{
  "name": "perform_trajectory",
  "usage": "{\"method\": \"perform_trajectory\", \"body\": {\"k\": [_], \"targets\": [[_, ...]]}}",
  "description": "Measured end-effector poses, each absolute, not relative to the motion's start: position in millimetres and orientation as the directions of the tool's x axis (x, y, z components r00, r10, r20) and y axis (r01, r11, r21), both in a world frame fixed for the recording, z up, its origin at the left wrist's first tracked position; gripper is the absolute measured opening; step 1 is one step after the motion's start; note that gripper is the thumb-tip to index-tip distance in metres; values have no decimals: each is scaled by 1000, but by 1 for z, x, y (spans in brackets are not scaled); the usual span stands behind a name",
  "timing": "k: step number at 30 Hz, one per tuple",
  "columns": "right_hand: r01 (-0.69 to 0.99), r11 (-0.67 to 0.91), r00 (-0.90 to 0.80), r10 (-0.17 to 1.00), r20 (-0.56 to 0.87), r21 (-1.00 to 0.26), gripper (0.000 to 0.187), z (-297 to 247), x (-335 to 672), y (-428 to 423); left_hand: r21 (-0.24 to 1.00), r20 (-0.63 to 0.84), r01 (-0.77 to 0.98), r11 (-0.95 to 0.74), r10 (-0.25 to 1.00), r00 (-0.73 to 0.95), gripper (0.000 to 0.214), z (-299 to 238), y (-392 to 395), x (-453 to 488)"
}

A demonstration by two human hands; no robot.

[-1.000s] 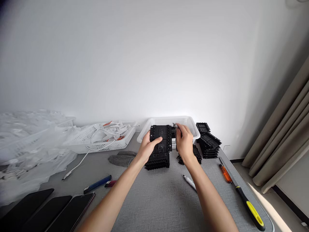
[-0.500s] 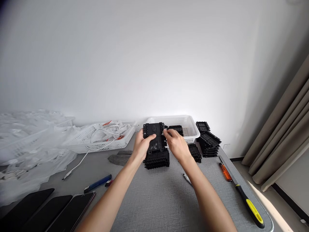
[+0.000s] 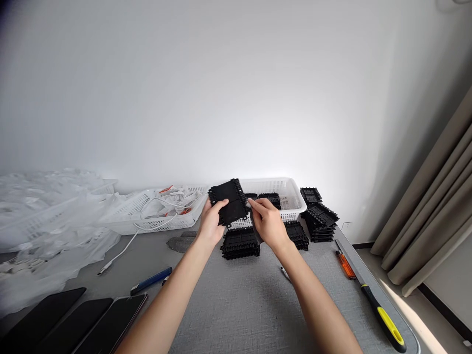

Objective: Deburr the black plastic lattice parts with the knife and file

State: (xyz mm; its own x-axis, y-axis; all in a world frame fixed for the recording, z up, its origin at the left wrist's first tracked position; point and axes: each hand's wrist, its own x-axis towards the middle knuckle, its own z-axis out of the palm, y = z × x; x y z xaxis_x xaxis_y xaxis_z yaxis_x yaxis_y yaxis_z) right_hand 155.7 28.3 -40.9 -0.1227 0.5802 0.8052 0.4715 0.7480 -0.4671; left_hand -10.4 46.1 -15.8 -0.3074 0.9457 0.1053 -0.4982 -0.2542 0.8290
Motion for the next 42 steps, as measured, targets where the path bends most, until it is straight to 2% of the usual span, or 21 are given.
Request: {"method": "perform_trajectory", "body": {"k": [2, 3, 5, 8, 12, 15, 18, 22, 25, 28, 31, 33, 35, 38, 40, 42], "targets": [[472, 731, -123, 608, 784, -493, 41, -41, 152, 29, 748, -16, -656, -97, 986, -164, 28, -11, 40, -6], [470, 725, -126, 620, 774, -504, 42, -40, 152, 28, 698, -17, -714, -53, 996, -91, 29, -9, 37, -5], [445, 727, -161, 639, 752, -522, 41, -37, 153, 27, 629, 30, -777, 25, 998, 57, 45, -4, 33, -4], [383, 720, -244, 683, 688, -579, 37, -29, 159, 23, 603, 103, -793, 84, 978, 183, 60, -1, 28, -5], [228, 608, -258, 791, 555, -760, 30, -23, 161, 21, 598, 135, -798, 73, 972, 190, 62, -2, 27, -5], [-76, 390, -204, 895, 398, -918, 31, -25, 158, 24, 615, 156, -787, 45, 971, 178, 62, -4, 28, -3], [-354, 122, -191, 961, 199, -927, 31, -26, 155, 25, 633, 188, -774, -8, 972, 144, 62, -7, 30, -2], [-445, -78, -269, 962, 51, -892, 33, -24, 156, 24, 665, 224, -743, -68, 968, 112, 65, -8, 30, -4], [-420, -91, -334, 941, 60, -903, 39, -25, 158, 24, 689, 245, -718, -94, 964, 108, 64, -8, 29, -5], [-395, -32, -292, 952, 92, -918, 43, -27, 158, 26, 701, 236, -708, -87, 965, 116, 64, -7, 28, -5], [-260, 174, -73, 977, 199, -950, 45, -25, 159, 25, 692, 228, -718, -80, 967, 112, 64, -6, 28, -5], [-27, 350, 124, 931, 344, -936, 42, -20, 160, 19, 689, 228, -721, -74, 967, 118, 64, -6, 29, -4], [212, 477, 216, 828, 517, -853, 35, -14, 160, 12, 710, 199, -704, -38, 968, 149, 64, -8, 29, -1], [422, 625, 172, 656, 735, -656, 27, -8, 159, 2, 768, 74, -635, 79, 975, 211, 65, -20, 28, 8], [548, 639, 126, 574, 809, -539, 27, -8, 157, -1, 793, 2, -593, 139, 973, 231, 61, -30, 27, 15], [673, 576, 83, 565, 821, -465, 30, -10, 155, 0, 807, 0, -577, 129, 976, 218, 58, -40, 26, 21]]}}
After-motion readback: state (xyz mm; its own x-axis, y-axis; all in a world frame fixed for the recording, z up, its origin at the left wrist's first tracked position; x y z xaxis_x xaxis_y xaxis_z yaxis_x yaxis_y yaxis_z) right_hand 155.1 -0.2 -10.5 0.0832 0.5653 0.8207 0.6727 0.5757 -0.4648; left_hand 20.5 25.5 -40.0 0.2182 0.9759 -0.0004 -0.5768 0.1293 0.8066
